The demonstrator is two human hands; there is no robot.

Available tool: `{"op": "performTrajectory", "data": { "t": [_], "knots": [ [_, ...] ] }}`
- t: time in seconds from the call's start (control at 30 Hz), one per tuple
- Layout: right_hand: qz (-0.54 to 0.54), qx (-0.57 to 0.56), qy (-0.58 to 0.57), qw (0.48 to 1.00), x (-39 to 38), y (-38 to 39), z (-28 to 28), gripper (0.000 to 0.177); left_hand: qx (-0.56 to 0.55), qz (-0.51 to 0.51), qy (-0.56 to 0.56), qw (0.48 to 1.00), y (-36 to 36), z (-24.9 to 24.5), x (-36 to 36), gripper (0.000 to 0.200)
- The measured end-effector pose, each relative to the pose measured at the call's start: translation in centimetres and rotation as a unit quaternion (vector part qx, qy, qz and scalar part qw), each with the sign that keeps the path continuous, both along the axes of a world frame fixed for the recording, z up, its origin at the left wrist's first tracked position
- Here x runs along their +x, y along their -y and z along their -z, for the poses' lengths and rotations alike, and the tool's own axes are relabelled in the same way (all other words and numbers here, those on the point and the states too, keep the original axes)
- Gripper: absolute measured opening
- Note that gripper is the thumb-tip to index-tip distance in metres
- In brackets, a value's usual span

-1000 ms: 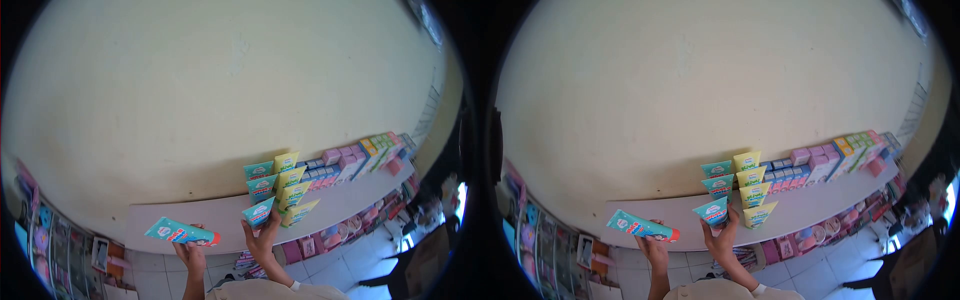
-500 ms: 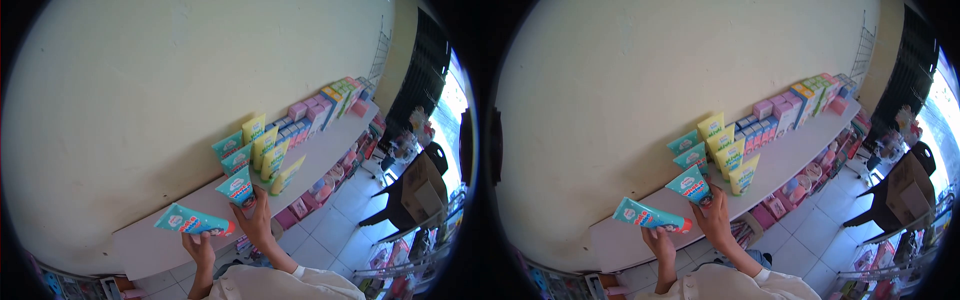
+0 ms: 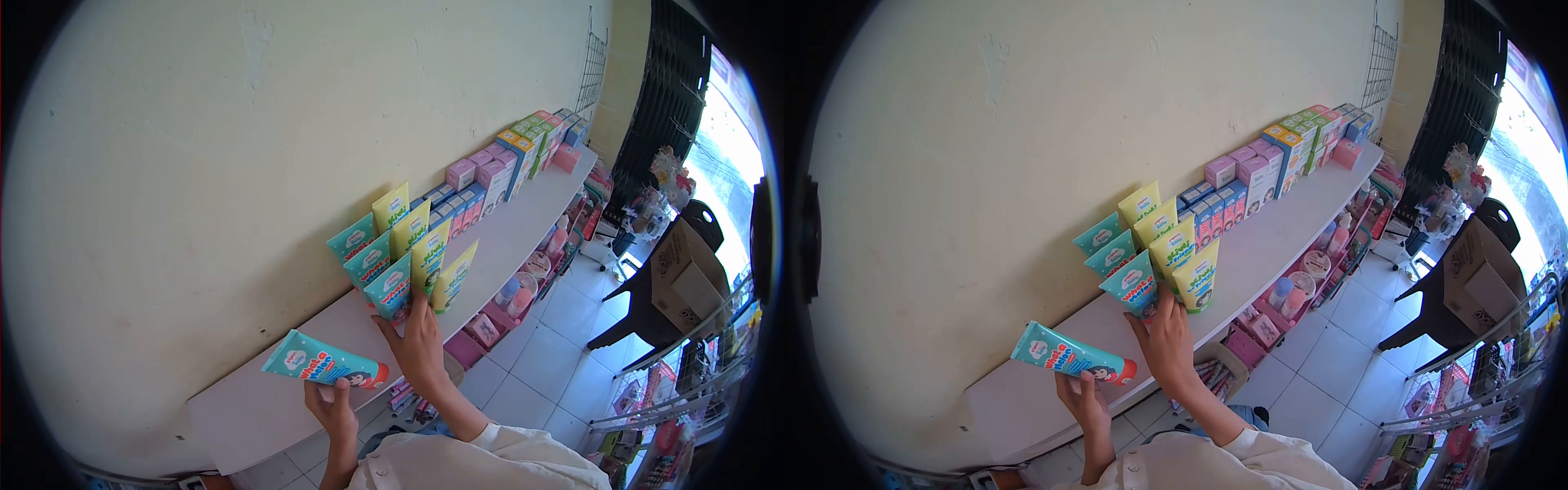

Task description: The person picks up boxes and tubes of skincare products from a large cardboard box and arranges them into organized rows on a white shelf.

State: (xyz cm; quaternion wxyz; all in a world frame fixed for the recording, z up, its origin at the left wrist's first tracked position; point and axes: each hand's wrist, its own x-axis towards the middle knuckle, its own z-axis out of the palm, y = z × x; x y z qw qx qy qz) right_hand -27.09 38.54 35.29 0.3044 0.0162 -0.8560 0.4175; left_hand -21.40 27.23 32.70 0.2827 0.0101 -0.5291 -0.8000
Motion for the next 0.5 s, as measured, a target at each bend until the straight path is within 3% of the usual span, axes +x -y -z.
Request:
{"op": "performTrajectory", "data": {
  "t": [0.37,0.5],
  "knots": [
    [-0.015,-0.018,0.013,1.0,-0.5,0.0,-0.1,0.059,-0.033,0.009,0.002,0.999,0.5,0.6,0.4,0.039],
    [-0.006,-0.016,0.026,1.0,-0.5,0.1,0.0,0.059,-0.026,-0.008,0.013,1.0,-0.4,-0.2,0.6,0.027]
  ]
}}
